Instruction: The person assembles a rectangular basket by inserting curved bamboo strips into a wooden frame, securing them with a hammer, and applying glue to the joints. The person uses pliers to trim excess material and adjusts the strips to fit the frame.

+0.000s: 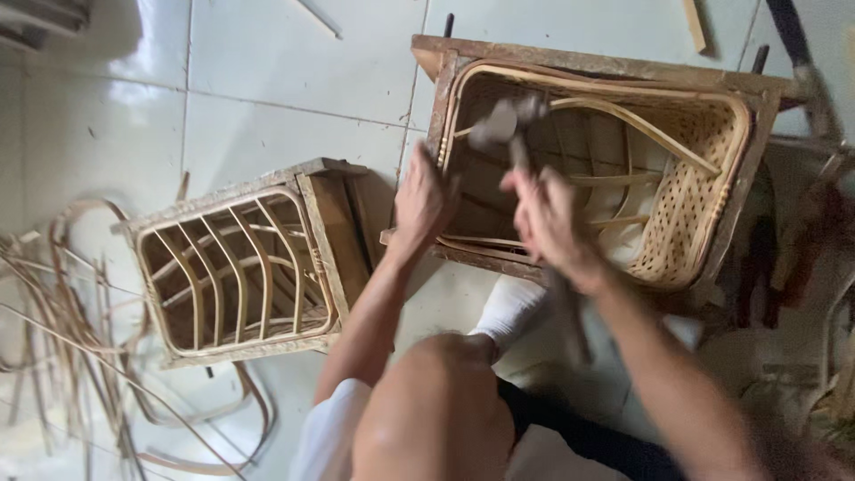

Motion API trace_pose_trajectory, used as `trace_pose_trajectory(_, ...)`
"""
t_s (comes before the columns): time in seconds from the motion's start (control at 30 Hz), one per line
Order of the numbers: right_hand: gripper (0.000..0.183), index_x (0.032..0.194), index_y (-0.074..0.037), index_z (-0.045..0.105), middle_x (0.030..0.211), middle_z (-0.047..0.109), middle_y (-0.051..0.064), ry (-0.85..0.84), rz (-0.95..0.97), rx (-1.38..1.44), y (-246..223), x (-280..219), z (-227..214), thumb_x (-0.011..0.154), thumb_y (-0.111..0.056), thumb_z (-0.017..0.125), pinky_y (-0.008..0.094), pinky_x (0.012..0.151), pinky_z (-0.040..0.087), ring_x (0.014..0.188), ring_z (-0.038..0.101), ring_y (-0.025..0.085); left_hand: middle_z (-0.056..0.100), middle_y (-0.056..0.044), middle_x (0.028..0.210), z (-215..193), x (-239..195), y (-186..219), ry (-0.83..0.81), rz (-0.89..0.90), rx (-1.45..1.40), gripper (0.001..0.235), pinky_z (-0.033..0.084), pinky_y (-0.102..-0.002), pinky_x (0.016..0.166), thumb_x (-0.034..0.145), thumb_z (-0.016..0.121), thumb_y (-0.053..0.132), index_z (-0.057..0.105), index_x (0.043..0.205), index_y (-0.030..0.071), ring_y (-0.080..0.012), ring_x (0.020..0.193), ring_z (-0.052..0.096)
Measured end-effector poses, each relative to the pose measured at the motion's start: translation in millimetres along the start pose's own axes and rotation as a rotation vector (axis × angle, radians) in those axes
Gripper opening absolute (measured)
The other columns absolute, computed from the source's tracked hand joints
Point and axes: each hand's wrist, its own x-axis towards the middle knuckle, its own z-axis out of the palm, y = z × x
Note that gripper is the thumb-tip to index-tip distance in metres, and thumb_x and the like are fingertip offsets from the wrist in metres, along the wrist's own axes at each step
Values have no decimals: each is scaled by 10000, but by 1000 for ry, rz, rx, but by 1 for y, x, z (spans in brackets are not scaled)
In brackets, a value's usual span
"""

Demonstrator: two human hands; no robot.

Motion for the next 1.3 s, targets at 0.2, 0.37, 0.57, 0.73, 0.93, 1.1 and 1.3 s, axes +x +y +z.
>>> trace_pose_trajectory(0.2, 280, 1018, -61, 497, 642, 472, -23, -8, -271, -430, -46, 82, -27, 1153, -278, 385, 256, 339, 407, 458, 480, 71, 608, -263, 1201, 8, 29, 14, -182, -358, 45, 629, 554, -512, 865, 958, 606, 207, 323, 1462, -41, -413, 1018, 659)
trace_pose_trajectory(0.37, 293, 1013, -65, 538, 621, 479, 4, -185, -108, -700, -51, 114, -6, 1147, -292, 411, 324, 326, 359, 419, 428, 159, 595, -260, 1187, 0, 23, 18, -147, -302, 47, 663, 552, -499, 825, 945, 611, 206, 295, 1459, -69, -413, 1023, 643)
trace_pose_trajectory(0.57, 279, 1067, -15, 561, 570, 540, 58, -134, -326, -891, -44, 101, 12, 1139, -280, 509, 361, 400, 386, 441, 521, 187, 595, -247, 1200, 6, 17, 15, -52, -235, 86, 799, 540, -469, 874, 940, 573, 180, 169, 1548, -145, -406, 1037, 634)
trace_pose_trajectory(0.73, 276, 1015, -16, 576, 606, 560, 96, -27, -229, -756, -54, 68, 12, 1132, -261, 519, 380, 389, 383, 482, 531, 206, 595, -272, 1190, 17, 18, -2, -39, -156, 23, 828, 537, -476, 870, 938, 646, 266, 209, 1502, -154, -424, 1031, 626)
trace_pose_trajectory(0.93, 257, 1165, 12, 609, 632, 628, 81, -137, -176, -738, -38, -41, 15, 1079, -204, 499, 310, 371, 462, 420, 560, 153, 692, -252, 954, 15, 61, -46, -499, -156, -99, 762, 567, -487, 736, 835, 822, 496, 527, 1217, -94, -400, 889, 693)
trace_pose_trajectory(1.1, 487, 1324, 100, 586, 830, 759, 233, -197, -536, -922, 1, -65, 59, 975, -238, 612, 359, 377, 519, 459, 668, 231, 759, -161, 753, 32, 94, -61, -595, -61, -168, 294, 597, -377, 569, 819, 750, 300, 754, 863, 10, -242, 614, 731)
trace_pose_trajectory(1.3, 403, 1318, 30, 605, 818, 725, 219, -69, -506, -766, 0, -53, 70, 1023, -245, 600, 413, 514, 538, 604, 694, 309, 713, -143, 704, 60, 81, -76, -583, -250, -183, 205, 576, -400, 463, 931, 570, 171, 644, 813, 20, -204, 543, 677)
